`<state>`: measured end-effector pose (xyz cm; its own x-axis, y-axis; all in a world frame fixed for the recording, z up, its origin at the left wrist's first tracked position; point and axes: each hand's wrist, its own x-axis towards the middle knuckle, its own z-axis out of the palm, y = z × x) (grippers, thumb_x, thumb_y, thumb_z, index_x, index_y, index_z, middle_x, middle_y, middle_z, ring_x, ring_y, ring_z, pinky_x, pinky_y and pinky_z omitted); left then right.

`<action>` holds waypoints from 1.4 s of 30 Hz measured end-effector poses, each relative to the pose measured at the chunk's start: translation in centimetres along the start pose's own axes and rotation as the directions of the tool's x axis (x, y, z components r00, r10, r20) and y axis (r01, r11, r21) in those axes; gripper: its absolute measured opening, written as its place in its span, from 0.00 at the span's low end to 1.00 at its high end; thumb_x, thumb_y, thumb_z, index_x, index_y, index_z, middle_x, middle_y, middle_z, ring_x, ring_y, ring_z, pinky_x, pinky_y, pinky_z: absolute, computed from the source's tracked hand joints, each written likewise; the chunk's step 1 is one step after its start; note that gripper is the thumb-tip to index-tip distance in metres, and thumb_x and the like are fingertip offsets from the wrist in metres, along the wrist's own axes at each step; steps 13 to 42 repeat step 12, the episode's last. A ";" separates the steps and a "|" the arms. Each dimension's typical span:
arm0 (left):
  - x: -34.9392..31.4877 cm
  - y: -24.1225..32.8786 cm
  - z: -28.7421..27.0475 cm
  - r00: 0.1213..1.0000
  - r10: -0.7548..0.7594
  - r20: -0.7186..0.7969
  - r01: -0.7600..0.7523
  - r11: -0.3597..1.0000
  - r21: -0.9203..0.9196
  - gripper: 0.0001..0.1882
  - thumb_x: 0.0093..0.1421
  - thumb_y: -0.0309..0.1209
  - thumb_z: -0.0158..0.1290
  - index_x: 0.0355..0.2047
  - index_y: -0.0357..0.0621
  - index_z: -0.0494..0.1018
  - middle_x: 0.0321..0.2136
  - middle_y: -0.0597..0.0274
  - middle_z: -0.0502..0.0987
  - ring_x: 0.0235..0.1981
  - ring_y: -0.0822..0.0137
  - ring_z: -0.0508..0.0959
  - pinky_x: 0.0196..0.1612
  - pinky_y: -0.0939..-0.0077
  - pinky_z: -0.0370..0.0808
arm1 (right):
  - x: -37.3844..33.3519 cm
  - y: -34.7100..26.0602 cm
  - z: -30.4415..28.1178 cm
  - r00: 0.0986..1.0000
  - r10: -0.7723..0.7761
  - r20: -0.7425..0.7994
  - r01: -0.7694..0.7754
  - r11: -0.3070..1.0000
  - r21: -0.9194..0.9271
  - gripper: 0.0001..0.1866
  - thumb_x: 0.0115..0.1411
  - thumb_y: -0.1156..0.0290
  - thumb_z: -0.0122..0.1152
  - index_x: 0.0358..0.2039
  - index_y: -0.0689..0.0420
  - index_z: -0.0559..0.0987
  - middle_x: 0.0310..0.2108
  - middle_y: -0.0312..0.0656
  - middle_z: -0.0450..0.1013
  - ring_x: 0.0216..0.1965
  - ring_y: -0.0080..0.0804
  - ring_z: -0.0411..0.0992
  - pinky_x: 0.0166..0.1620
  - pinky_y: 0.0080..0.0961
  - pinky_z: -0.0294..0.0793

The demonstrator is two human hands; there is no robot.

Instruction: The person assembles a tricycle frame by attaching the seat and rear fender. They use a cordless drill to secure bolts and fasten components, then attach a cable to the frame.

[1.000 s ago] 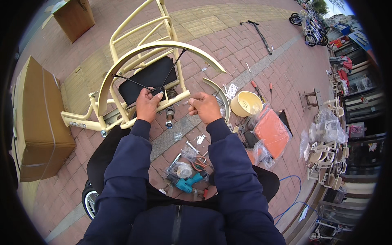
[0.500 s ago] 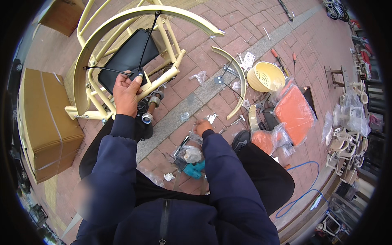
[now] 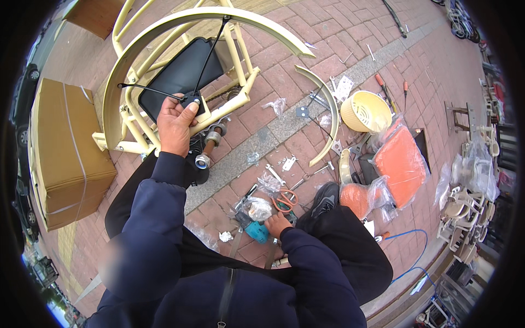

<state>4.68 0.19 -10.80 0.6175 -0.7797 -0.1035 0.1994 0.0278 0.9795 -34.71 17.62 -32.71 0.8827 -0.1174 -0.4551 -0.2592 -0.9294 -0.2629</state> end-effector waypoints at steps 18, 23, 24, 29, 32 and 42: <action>0.5 -0.8 0.2 0.992 -0.034 0.122 0.035 0.999 -0.004 0.15 0.62 0.21 0.55 0.47 0.38 0.65 0.33 0.64 0.80 0.28 0.79 0.75 0.29 0.83 0.72 | -3.0 0.1 -25.7 0.871 -0.027 0.490 -0.177 0.915 0.364 0.36 0.49 0.65 0.66 0.60 0.52 0.66 0.39 0.54 0.79 0.40 0.51 0.79 0.42 0.45 0.77; 0.5 -0.8 0.2 0.992 -0.034 0.122 0.035 0.999 -0.004 0.15 0.62 0.21 0.55 0.47 0.38 0.65 0.33 0.64 0.80 0.28 0.79 0.75 0.29 0.83 0.72 | -3.0 0.1 -25.7 0.871 -0.027 0.490 -0.177 0.915 0.364 0.36 0.49 0.65 0.66 0.60 0.52 0.66 0.39 0.54 0.79 0.40 0.51 0.79 0.42 0.45 0.77; 0.5 -0.8 0.2 0.992 -0.034 0.122 0.035 0.999 -0.004 0.15 0.62 0.21 0.55 0.47 0.38 0.65 0.33 0.64 0.80 0.28 0.79 0.75 0.29 0.83 0.72 | -3.0 0.1 -25.7 0.871 -0.027 0.490 -0.177 0.915 0.364 0.36 0.49 0.65 0.66 0.60 0.52 0.66 0.39 0.54 0.79 0.40 0.51 0.79 0.42 0.45 0.77; 0.5 -0.8 0.2 0.992 -0.034 0.122 0.035 0.999 -0.004 0.15 0.62 0.21 0.55 0.47 0.38 0.65 0.33 0.64 0.80 0.28 0.79 0.75 0.29 0.83 0.72 | -3.0 0.1 -25.7 0.871 -0.027 0.490 -0.177 0.915 0.364 0.36 0.49 0.65 0.66 0.60 0.52 0.66 0.39 0.54 0.79 0.40 0.51 0.79 0.42 0.45 0.77; 0.5 -0.8 0.2 0.992 -0.034 0.122 0.035 0.999 -0.004 0.15 0.62 0.21 0.55 0.47 0.38 0.65 0.33 0.64 0.80 0.28 0.79 0.75 0.29 0.83 0.72 | -3.0 0.1 -25.7 0.871 -0.027 0.490 -0.177 0.915 0.364 0.36 0.49 0.65 0.66 0.60 0.52 0.66 0.39 0.54 0.79 0.40 0.51 0.79 0.42 0.45 0.77; 0.5 -0.8 0.2 0.992 -0.034 0.122 0.035 0.999 -0.004 0.15 0.62 0.21 0.55 0.47 0.38 0.65 0.33 0.64 0.80 0.28 0.79 0.75 0.29 0.83 0.72 | -3.0 0.1 -25.7 0.871 -0.027 0.490 -0.177 0.915 0.364 0.36 0.49 0.65 0.66 0.60 0.52 0.66 0.39 0.54 0.79 0.40 0.51 0.79 0.42 0.45 0.77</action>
